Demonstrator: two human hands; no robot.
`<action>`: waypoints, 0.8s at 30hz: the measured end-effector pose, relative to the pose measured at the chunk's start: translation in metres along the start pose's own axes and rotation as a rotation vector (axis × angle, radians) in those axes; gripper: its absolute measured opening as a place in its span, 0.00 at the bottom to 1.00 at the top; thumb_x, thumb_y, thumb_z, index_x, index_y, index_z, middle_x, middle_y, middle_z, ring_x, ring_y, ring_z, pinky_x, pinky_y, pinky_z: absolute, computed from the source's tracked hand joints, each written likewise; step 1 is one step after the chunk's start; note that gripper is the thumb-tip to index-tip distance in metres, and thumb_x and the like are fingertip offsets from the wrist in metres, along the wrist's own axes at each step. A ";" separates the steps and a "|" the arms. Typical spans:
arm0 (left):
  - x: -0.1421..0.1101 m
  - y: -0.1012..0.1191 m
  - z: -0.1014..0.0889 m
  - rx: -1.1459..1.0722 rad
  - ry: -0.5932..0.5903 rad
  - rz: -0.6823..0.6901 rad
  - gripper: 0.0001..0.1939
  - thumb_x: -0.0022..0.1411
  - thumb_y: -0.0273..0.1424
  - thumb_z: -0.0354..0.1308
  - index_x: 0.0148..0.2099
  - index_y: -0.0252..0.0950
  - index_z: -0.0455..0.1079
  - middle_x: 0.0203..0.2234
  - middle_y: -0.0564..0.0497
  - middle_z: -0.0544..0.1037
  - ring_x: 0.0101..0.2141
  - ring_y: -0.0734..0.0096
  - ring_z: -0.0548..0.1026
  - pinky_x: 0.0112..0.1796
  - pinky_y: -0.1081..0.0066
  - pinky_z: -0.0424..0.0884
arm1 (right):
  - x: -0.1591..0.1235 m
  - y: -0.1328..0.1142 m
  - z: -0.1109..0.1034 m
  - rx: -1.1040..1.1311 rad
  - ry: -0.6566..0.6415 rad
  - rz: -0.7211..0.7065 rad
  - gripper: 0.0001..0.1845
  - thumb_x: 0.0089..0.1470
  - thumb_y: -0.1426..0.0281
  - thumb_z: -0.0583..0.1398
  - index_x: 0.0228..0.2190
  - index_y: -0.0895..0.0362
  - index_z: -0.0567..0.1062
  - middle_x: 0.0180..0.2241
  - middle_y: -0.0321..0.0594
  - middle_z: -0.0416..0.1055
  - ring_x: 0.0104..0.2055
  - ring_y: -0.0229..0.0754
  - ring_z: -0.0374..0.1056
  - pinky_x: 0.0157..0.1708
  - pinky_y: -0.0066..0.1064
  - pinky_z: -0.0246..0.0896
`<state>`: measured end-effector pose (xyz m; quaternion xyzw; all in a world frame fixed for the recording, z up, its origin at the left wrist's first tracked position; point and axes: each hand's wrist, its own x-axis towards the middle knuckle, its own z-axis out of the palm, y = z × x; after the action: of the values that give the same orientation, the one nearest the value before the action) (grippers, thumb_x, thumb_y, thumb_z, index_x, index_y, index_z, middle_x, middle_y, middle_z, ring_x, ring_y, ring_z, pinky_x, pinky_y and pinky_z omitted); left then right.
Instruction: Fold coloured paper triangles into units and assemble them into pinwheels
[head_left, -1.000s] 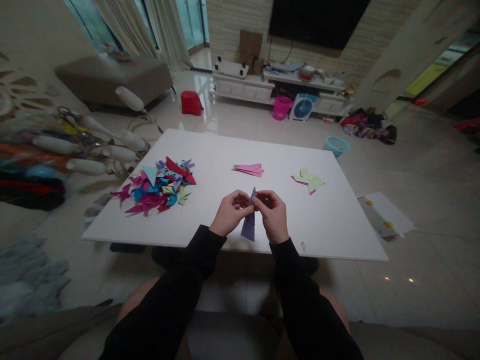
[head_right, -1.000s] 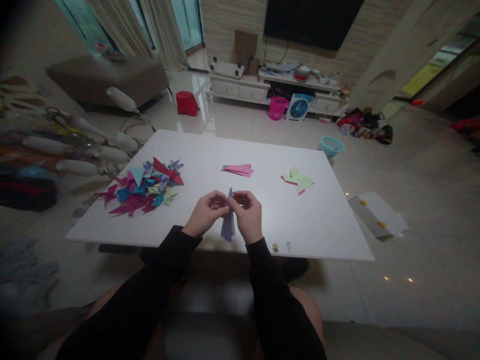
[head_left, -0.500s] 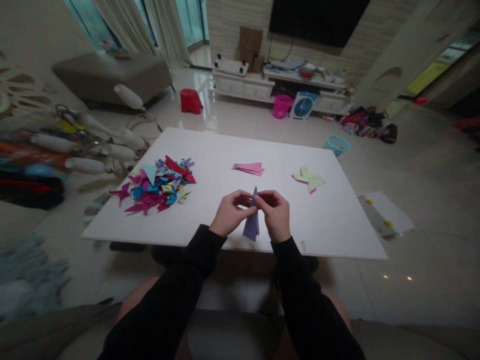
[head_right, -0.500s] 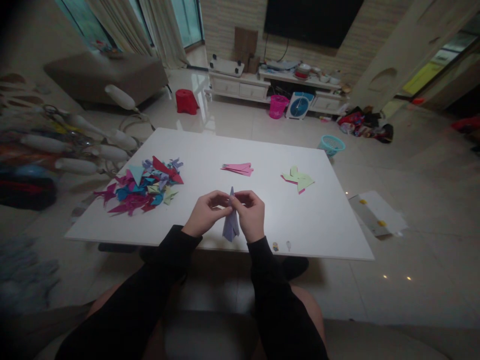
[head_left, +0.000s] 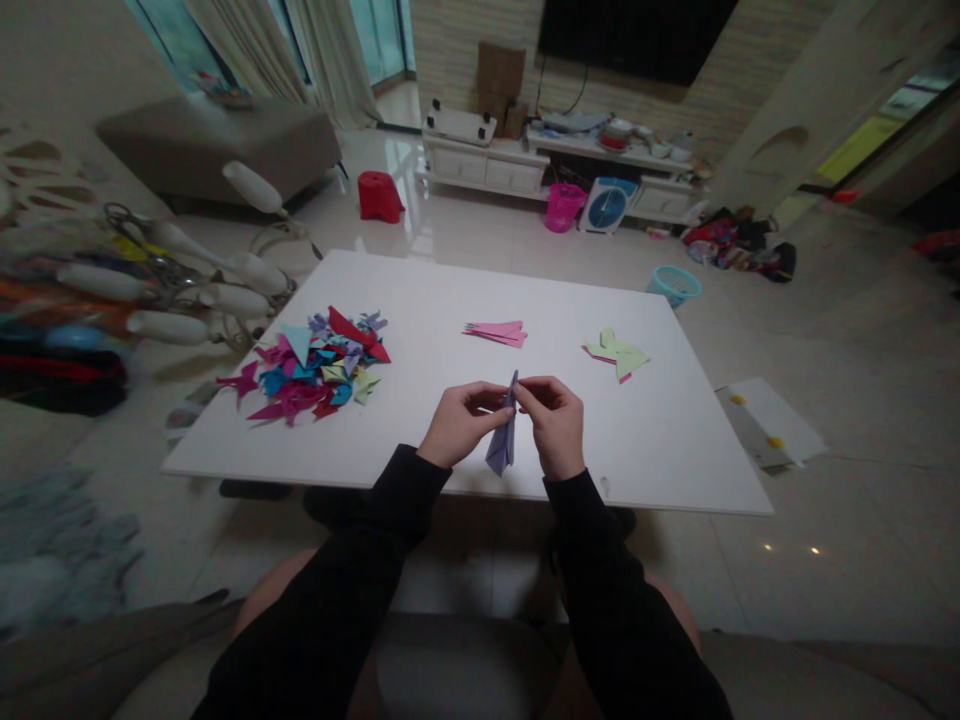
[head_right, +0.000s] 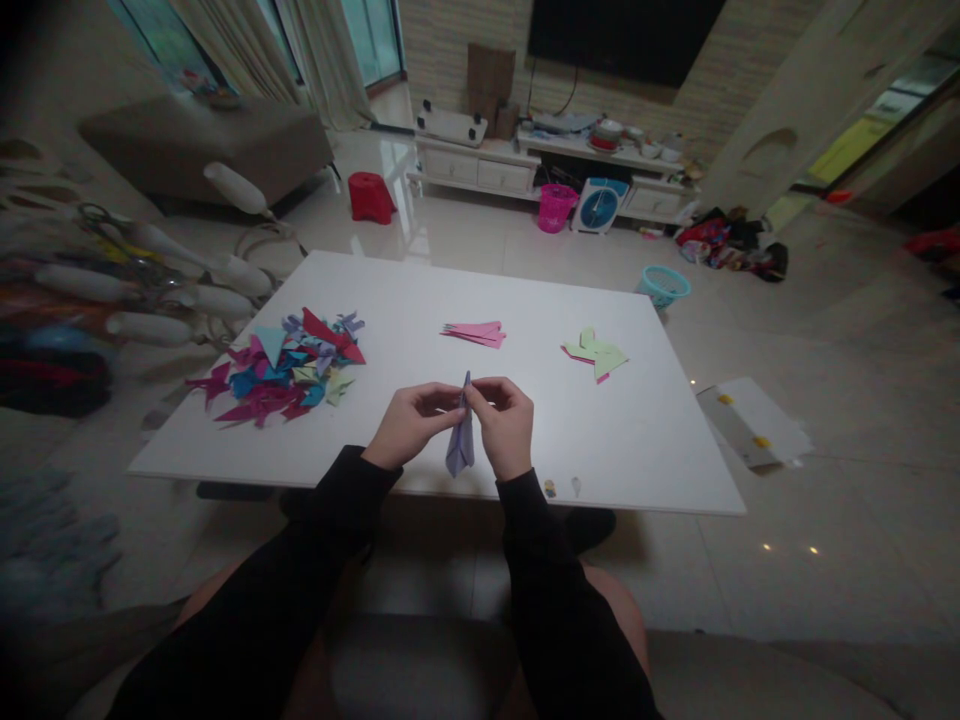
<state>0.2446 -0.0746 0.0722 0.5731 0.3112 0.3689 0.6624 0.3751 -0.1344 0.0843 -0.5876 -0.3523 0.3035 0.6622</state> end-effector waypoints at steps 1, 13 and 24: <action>0.000 0.000 0.000 0.003 0.002 -0.003 0.18 0.47 0.34 0.74 0.40 0.33 0.80 0.35 0.43 0.84 0.37 0.60 0.81 0.41 0.61 0.79 | 0.000 0.000 0.000 -0.001 0.002 -0.001 0.09 0.47 0.64 0.69 0.29 0.56 0.79 0.28 0.37 0.77 0.31 0.40 0.71 0.34 0.33 0.67; 0.000 -0.001 0.001 -0.001 0.014 0.012 0.17 0.51 0.36 0.72 0.41 0.31 0.81 0.35 0.43 0.84 0.38 0.60 0.81 0.42 0.62 0.78 | 0.000 0.000 0.000 -0.014 0.022 -0.014 0.09 0.47 0.64 0.69 0.29 0.56 0.79 0.27 0.36 0.77 0.30 0.39 0.70 0.32 0.32 0.66; 0.000 0.001 -0.001 -0.037 -0.015 0.007 0.17 0.51 0.35 0.71 0.42 0.31 0.79 0.36 0.44 0.84 0.39 0.62 0.81 0.45 0.62 0.77 | 0.000 -0.001 0.000 -0.042 0.010 -0.022 0.11 0.47 0.62 0.70 0.28 0.56 0.79 0.28 0.37 0.78 0.32 0.41 0.73 0.33 0.33 0.68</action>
<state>0.2439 -0.0740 0.0726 0.5645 0.2972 0.3726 0.6740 0.3752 -0.1349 0.0849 -0.5990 -0.3617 0.2856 0.6549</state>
